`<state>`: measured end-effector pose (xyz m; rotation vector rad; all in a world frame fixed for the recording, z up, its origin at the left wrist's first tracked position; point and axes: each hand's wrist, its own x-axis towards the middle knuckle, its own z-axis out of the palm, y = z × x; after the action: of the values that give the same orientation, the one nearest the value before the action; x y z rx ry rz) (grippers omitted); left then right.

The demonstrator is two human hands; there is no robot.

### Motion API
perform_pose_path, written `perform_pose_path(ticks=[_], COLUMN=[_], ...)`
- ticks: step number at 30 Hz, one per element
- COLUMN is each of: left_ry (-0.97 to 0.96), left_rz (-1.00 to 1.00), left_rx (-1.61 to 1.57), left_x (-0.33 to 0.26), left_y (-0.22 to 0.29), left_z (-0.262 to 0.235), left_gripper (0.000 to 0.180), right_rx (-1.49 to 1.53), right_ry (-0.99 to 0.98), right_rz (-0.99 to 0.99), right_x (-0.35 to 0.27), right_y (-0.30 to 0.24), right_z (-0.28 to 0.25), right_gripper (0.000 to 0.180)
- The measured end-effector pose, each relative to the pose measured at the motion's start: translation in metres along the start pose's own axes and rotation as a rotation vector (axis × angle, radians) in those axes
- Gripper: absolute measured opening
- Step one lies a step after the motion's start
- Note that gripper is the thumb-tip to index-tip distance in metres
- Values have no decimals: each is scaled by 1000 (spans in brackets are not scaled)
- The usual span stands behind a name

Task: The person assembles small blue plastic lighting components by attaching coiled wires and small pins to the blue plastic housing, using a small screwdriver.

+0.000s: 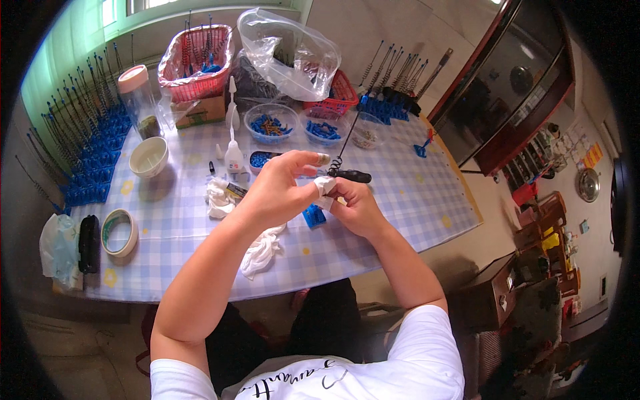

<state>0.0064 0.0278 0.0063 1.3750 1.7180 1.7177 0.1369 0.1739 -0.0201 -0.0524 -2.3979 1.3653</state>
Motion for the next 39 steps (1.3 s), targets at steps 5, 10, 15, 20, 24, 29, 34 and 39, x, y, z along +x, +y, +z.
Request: perform_pose_path(ticks=[5, 10, 15, 20, 24, 29, 34, 39], left_ry=[47, 91, 71, 74, 84, 94, 100, 105], left_rz=[18, 34, 3, 22, 28, 49, 53, 121], left_rx=[-67, 29, 14, 37, 110, 135, 154, 238], left_x=[-2, -4, -3, -2, -4, -4, -4, -4], left_y=[-6, 1, -3, -7, 0, 2, 2, 1], left_z=[13, 19, 19, 20, 19, 19, 19, 19], left_gripper=[31, 24, 21, 21, 20, 22, 22, 22], right_rx=[-6, -32, -51, -76, -18, -35, -35, -49], right_ry=[32, 22, 11, 10, 28, 8, 1, -10], right_rz=[-66, -80, -67, -95, -91, -78, -82, -69], right_x=[1, 0, 1, 1, 3, 1, 2, 2], right_y=[0, -1, 4, 0, -2, 1, 1, -6], right_z=[2, 0, 1, -1, 3, 1, 1, 0], right_gripper=[22, 24, 24, 22, 22, 27, 27, 31])
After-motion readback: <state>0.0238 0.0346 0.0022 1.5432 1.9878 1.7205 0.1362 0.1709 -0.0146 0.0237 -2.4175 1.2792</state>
